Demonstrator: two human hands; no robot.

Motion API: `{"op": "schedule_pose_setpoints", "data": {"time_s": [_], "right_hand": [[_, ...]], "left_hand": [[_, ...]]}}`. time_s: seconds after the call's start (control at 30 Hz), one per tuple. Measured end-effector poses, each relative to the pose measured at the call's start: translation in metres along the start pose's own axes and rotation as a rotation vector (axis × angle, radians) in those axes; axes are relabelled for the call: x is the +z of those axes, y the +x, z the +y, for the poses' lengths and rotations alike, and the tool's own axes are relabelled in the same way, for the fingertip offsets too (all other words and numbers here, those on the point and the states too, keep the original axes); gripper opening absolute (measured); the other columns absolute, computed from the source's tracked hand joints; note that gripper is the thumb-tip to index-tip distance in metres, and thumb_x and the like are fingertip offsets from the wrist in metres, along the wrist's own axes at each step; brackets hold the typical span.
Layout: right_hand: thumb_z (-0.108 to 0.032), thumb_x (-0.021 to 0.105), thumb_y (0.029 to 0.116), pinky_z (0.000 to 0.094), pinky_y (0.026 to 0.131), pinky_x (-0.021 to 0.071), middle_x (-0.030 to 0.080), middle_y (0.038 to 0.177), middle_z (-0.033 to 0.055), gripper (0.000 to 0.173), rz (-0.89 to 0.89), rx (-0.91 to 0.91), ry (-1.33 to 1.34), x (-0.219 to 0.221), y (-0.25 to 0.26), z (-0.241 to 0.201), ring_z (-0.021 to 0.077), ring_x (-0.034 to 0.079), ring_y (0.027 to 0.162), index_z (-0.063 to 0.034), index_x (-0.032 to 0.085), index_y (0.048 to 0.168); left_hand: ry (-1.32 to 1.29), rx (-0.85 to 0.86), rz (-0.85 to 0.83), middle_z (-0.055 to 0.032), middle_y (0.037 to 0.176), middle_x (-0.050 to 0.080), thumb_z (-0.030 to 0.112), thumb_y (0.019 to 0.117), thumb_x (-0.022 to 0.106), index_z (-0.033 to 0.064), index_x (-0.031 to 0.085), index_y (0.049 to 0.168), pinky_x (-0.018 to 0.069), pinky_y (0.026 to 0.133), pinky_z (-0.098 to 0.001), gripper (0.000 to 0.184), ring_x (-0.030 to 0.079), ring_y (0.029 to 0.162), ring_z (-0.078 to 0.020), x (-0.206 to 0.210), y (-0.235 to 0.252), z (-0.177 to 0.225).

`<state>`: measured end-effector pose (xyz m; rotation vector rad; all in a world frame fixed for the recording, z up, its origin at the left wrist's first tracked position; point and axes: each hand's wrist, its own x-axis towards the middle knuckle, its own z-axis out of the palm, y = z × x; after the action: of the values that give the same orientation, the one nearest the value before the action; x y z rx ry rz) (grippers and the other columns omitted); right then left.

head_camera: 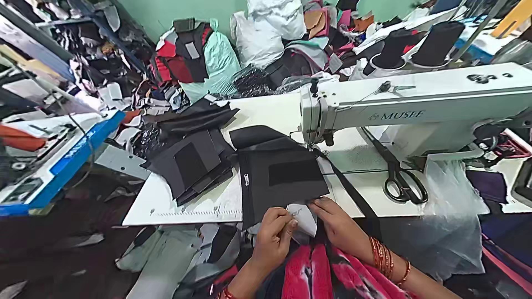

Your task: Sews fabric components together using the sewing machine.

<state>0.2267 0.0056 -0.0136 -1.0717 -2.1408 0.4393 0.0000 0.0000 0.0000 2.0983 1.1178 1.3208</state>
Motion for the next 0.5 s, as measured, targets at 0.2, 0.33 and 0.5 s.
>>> {"op": "schedule_pose_setpoints", "data": {"time_s": [0.2,0.33,0.5], "right_hand": [[0.004,0.051,0.0895,0.0576,0.105,0.0484,0.069,0.129,0.0198,0.045,0.07,-0.073,-0.041,0.012,-0.011,0.006,0.0394,0.065,0.122,-0.002,0.068,0.13],[0.003,0.05,0.0872,0.0555,0.108,0.0462,0.069,0.129,0.0176,0.046,0.102,-0.094,-0.073,0.02,-0.011,0.012,0.0361,0.065,0.122,-0.0023,0.069,0.129],[0.002,0.048,0.0922,0.042,0.107,0.0495,0.072,0.124,0.0164,0.04,0.116,-0.016,0.094,0.006,-0.002,0.008,0.0298,0.067,0.119,-0.0022,0.074,0.123]], "left_hand": [[-0.493,-0.984,0.085,-0.0125,0.122,0.062,0.015,0.1095,0.036,-0.0083,0.051,0.13,0.0505,0.101,-0.0325,0.035,0.061,0.113,-0.0124,-0.004,-0.053,0.003],[-0.856,-1.195,-0.028,-0.0066,0.1,0.072,0.025,0.1142,0.018,0.0015,0.055,0.128,0.0609,0.069,-0.0284,0.046,0.071,0.073,-0.0125,0.002,-0.038,0.015],[-0.905,-1.136,-0.209,0.0088,0.062,0.057,0.023,0.1125,0.023,0.014,0.062,0.093,0.0457,0.055,-0.0169,0.044,0.051,0.052,-0.0006,0.006,-0.019,0.013]]}}
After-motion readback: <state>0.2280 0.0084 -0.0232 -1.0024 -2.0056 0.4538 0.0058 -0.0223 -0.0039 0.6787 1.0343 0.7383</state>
